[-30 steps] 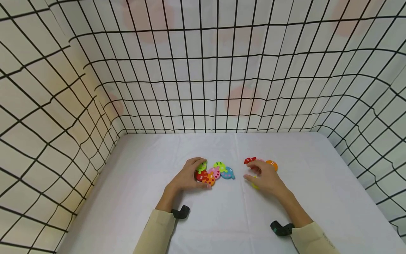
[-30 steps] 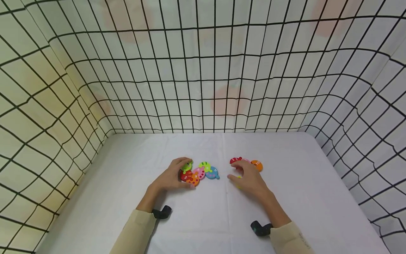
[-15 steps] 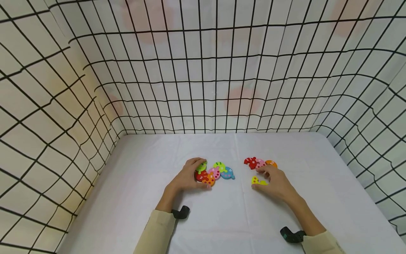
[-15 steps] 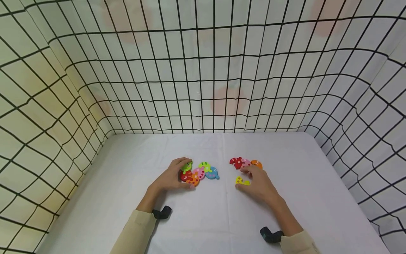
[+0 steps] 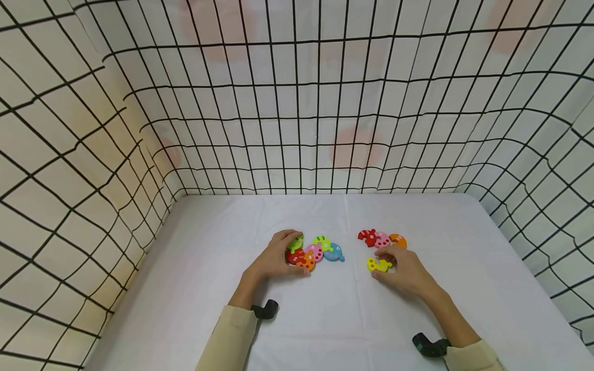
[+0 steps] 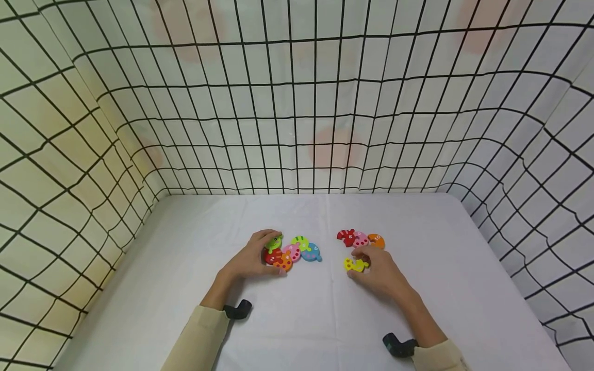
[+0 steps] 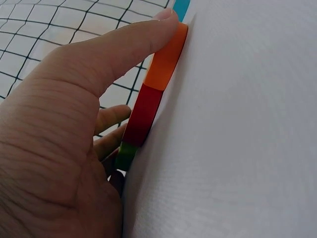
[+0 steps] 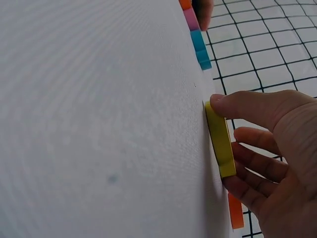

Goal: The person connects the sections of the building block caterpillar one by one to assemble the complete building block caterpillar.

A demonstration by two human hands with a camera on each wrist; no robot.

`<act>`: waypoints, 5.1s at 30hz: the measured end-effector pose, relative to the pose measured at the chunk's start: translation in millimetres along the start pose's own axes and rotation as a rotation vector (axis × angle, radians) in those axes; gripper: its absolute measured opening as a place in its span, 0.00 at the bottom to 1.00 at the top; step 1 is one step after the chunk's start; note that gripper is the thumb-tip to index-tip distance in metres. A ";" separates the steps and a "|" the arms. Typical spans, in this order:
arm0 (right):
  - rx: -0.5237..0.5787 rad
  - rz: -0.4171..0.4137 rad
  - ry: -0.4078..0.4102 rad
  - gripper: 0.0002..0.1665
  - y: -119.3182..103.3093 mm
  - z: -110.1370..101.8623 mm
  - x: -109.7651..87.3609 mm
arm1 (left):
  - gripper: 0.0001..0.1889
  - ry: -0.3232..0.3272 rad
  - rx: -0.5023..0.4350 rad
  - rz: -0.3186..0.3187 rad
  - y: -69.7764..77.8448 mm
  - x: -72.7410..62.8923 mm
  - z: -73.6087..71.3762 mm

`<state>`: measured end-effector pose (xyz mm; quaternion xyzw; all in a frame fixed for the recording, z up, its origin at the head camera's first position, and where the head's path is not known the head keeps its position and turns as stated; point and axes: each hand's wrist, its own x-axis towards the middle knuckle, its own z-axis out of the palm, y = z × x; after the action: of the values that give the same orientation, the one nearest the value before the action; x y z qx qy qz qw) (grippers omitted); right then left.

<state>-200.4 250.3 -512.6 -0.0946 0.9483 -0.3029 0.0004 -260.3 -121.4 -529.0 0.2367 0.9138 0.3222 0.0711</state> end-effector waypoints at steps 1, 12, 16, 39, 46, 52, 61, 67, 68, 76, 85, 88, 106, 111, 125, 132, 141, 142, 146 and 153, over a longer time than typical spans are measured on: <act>-0.004 -0.008 -0.001 0.31 0.0 0.2 -0.4 | 0.54 0.001 -0.003 0.000 0.3 0.1 0.0; -0.049 0.072 0.026 0.43 -4.7 -2.8 -1.6 | 0.55 0.057 -0.037 -0.038 2.3 1.9 0.1; -0.044 0.068 0.001 0.39 -7.2 -0.8 -0.7 | 0.56 0.085 -0.035 -0.074 2.5 3.0 3.1; 0.035 0.008 -0.029 0.33 -29.3 13.2 11.7 | 0.55 0.055 -0.046 -0.104 -3.2 -6.0 -9.0; 0.056 0.000 -0.034 0.33 -40.1 15.6 16.8 | 0.54 0.072 -0.061 -0.109 -3.2 -4.8 -8.7; 0.081 -0.064 -0.038 0.31 -52.7 19.4 21.3 | 0.55 0.092 -0.080 -0.102 -2.8 -5.4 -9.4; 0.080 -0.088 -0.047 0.32 -66.3 33.1 28.3 | 0.56 0.087 -0.075 -0.119 -5.0 -3.7 -7.7; 0.086 -0.065 -0.060 0.32 -72.1 36.8 31.4 | 0.55 0.086 -0.076 -0.110 -3.8 -3.2 -8.2; 0.087 -0.062 -0.061 0.32 -72.7 37.1 31.7 | 0.55 0.085 -0.077 -0.110 -3.6 -3.1 -8.2; 0.058 -0.039 -0.082 0.31 -71.5 40.9 34.8 | 0.55 0.086 -0.072 -0.093 -3.7 -0.4 -6.7; 0.045 -0.010 -0.100 0.31 -75.8 44.8 36.7 | 0.56 0.095 -0.057 -0.090 -6.0 -0.3 -5.8; 0.040 -0.003 -0.104 0.31 -76.5 46.8 36.8 | 0.58 0.097 -0.060 -0.096 -6.4 -1.5 -5.6; 0.092 0.012 -0.094 0.31 -71.8 42.1 34.9 | 0.56 0.112 -0.045 -0.083 -4.8 -2.6 -6.0; 0.103 0.020 -0.069 0.28 -62.0 35.6 33.1 | 0.56 0.097 -0.043 -0.087 -4.7 -2.9 -6.1; 0.058 -0.021 0.034 0.27 -15.1 7.8 42.8 | 0.55 0.077 -0.052 -0.092 -7.5 -3.9 -4.8; 0.021 -0.028 0.036 0.30 3.2 -0.4 54.5 | 0.55 0.092 -0.054 -0.092 -7.5 -4.5 -4.2; -0.004 -0.041 -0.018 0.31 9.3 -1.3 65.0 | 0.54 0.094 -0.059 -0.081 -7.4 -4.1 -3.4; -0.011 -0.039 -0.026 0.32 9.5 -0.8 65.5 | 0.54 0.093 -0.058 -0.082 -7.4 -4.2 -3.5; -0.033 -0.039 -0.042 0.32 9.3 0.7 66.8 | 0.54 0.091 -0.048 -0.089 -7.6 -4.7 -3.7; -0.056 -0.039 -0.049 0.31 4.1 0.5 68.4 | 0.54 0.095 -0.030 -0.109 -7.5 -4.4 -6.3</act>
<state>-268.3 241.0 -511.5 -0.1204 0.9542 -0.2736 0.0153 -261.1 -132.2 -528.8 0.1699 0.9228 0.3424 0.0488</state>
